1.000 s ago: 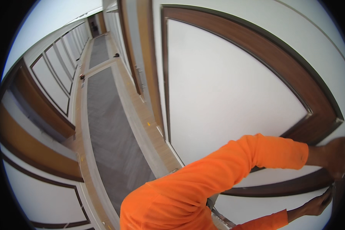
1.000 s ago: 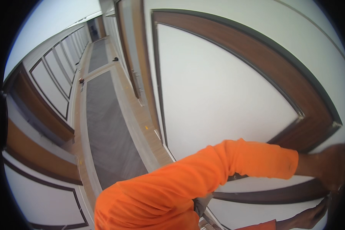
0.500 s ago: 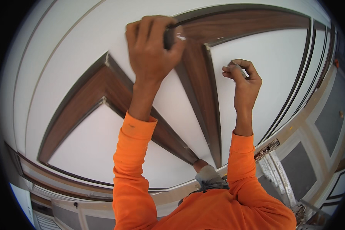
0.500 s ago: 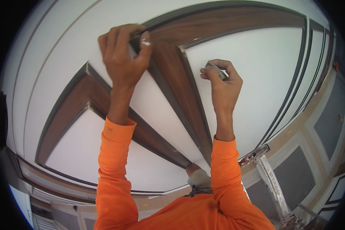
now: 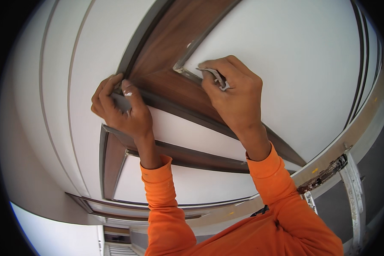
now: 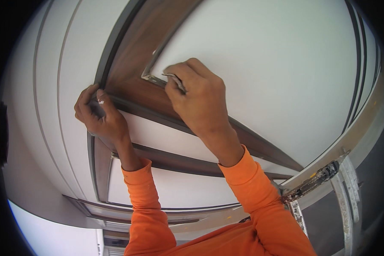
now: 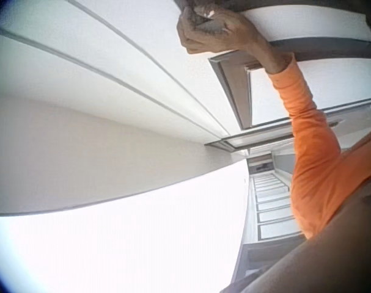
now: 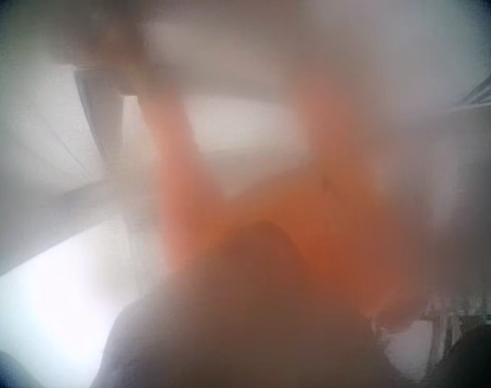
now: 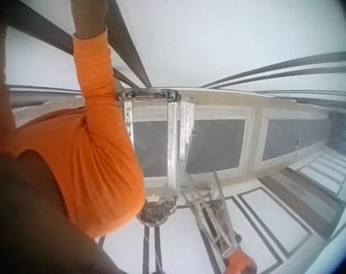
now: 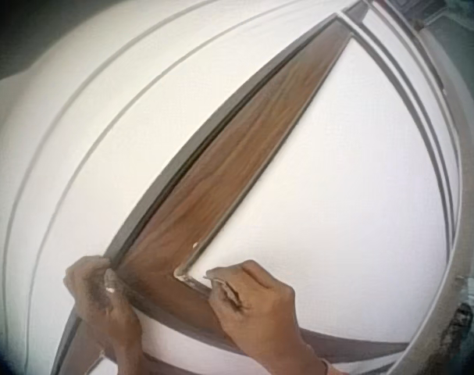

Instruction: The person applies a white sealant along the edges of dark brown ceiling trim using a small tool. They work on multiple sections of the trim, smoothing the material into the joints. The person then descends a ladder and walks through a hallway.

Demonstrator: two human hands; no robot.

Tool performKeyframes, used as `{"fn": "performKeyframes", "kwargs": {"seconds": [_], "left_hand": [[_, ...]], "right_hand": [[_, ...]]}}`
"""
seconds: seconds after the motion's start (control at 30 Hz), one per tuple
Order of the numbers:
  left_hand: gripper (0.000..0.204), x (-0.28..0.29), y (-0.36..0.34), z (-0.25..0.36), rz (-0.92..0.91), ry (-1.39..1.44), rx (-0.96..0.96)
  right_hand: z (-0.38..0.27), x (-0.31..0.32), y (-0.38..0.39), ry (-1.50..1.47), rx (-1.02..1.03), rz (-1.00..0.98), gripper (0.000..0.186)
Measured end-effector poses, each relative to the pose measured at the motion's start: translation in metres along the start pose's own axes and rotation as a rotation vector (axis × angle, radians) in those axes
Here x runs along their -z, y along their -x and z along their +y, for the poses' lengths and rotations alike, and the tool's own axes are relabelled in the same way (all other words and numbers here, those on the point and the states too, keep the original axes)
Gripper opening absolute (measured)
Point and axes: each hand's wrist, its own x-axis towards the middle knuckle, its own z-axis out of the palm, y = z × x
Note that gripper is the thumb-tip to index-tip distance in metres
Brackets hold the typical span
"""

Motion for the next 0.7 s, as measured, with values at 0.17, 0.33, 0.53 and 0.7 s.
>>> {"fn": "performKeyframes", "kwargs": {"seconds": [0.17, 0.33, 0.53, 0.7], "left_hand": [[0.014, -0.005, 0.004, -0.003, -0.027, -0.021, -0.007], [0.016, -0.002, 0.001, -0.004, -0.034, -0.014, -0.010], [0.018, -0.005, 0.000, 0.000, -0.025, 0.039, 0.023], [0.021, -0.001, 0.003, -0.002, -0.030, 0.006, 0.044]], "right_hand": [[0.006, -0.007, -0.008, -0.066, 0.020, 0.030, 0.015], [0.007, -0.011, -0.006, -0.137, 0.055, -0.005, 0.018], [0.005, -0.015, -0.009, -0.107, 0.143, 0.001, 0.022], [0.005, -0.005, -0.016, -0.062, 0.182, -0.155, 0.022]]}}
